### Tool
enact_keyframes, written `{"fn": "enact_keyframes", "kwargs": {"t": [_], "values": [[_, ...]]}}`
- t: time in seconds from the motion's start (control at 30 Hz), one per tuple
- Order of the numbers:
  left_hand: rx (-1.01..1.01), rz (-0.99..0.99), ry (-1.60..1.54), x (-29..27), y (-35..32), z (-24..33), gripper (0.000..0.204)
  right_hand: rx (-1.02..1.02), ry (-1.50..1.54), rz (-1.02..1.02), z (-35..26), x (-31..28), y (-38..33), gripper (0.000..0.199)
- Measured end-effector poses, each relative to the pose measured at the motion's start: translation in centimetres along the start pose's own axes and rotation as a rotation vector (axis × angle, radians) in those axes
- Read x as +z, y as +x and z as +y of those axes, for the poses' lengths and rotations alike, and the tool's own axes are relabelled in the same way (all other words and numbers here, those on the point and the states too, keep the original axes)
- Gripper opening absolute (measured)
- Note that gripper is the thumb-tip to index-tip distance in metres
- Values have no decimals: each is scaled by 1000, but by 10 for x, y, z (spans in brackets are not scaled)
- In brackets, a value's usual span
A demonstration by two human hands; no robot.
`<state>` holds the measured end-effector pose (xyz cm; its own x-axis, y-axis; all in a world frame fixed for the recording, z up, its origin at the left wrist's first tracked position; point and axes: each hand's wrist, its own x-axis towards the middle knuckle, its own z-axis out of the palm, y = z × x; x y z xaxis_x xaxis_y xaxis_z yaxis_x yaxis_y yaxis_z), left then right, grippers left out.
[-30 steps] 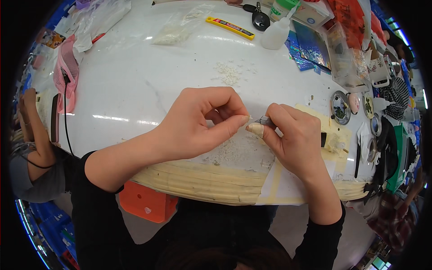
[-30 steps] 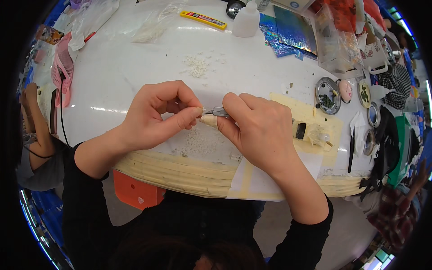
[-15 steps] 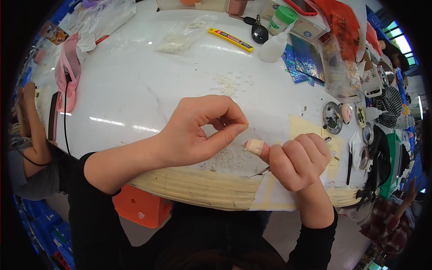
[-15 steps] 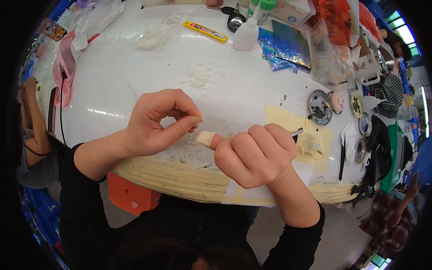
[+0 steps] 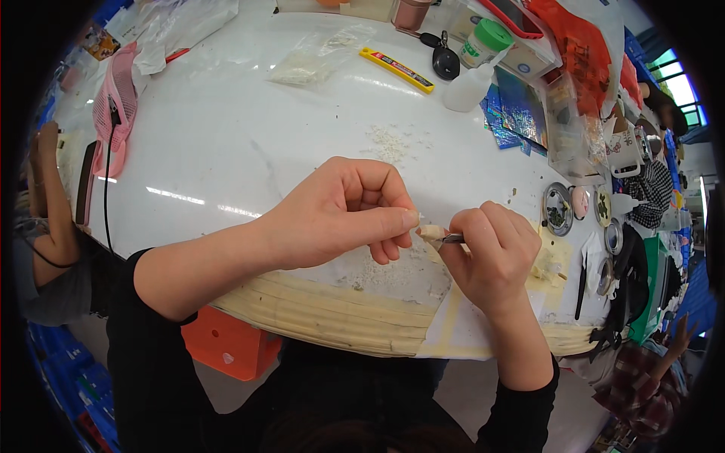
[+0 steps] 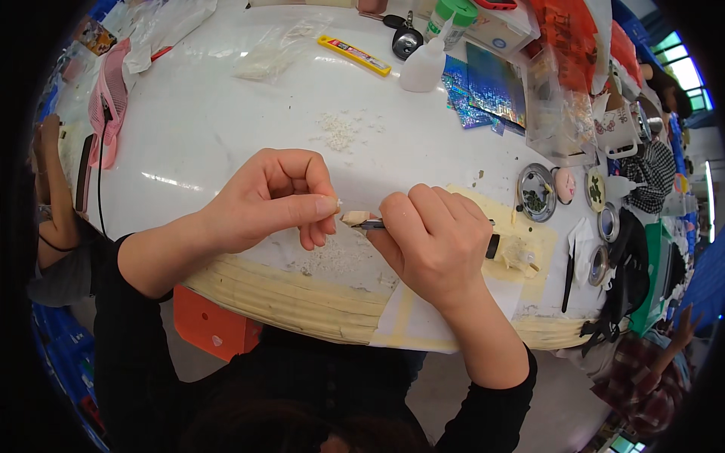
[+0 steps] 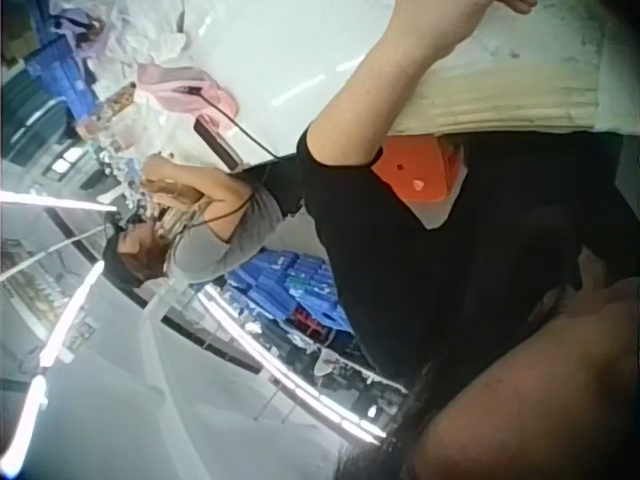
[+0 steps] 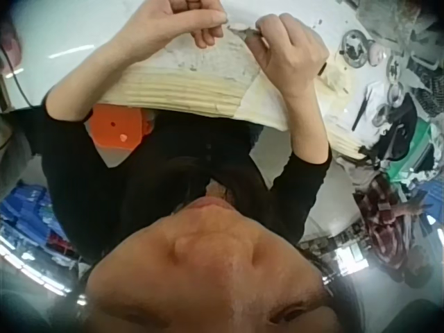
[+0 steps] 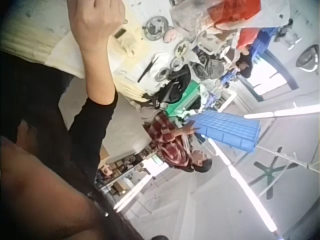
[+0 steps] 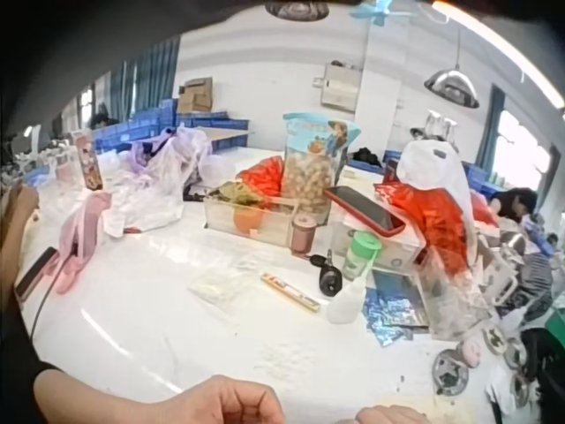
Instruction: The person is using a craft knife to carve and scrape a small cylindrical object on a workbench.
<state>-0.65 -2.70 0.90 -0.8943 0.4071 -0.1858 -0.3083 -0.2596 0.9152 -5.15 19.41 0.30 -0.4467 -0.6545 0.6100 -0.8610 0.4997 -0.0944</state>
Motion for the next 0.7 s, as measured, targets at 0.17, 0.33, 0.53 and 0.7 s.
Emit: {"fn": "enact_keyframes", "kwargs": {"t": [0.17,0.33,0.53,0.7], "values": [[-13,-13,1,1,0,1,12,158,150,-109,-3,-2,-1,28],[233,38,324,2,-2,-8,5,346,389,-297,-6,-4,-1,25],[525,77,739,3,1,-7,3,344,335,-323,-7,-5,-1,28],[666,94,886,3,3,-8,9,328,329,-319,-7,-4,-1,28]]}}
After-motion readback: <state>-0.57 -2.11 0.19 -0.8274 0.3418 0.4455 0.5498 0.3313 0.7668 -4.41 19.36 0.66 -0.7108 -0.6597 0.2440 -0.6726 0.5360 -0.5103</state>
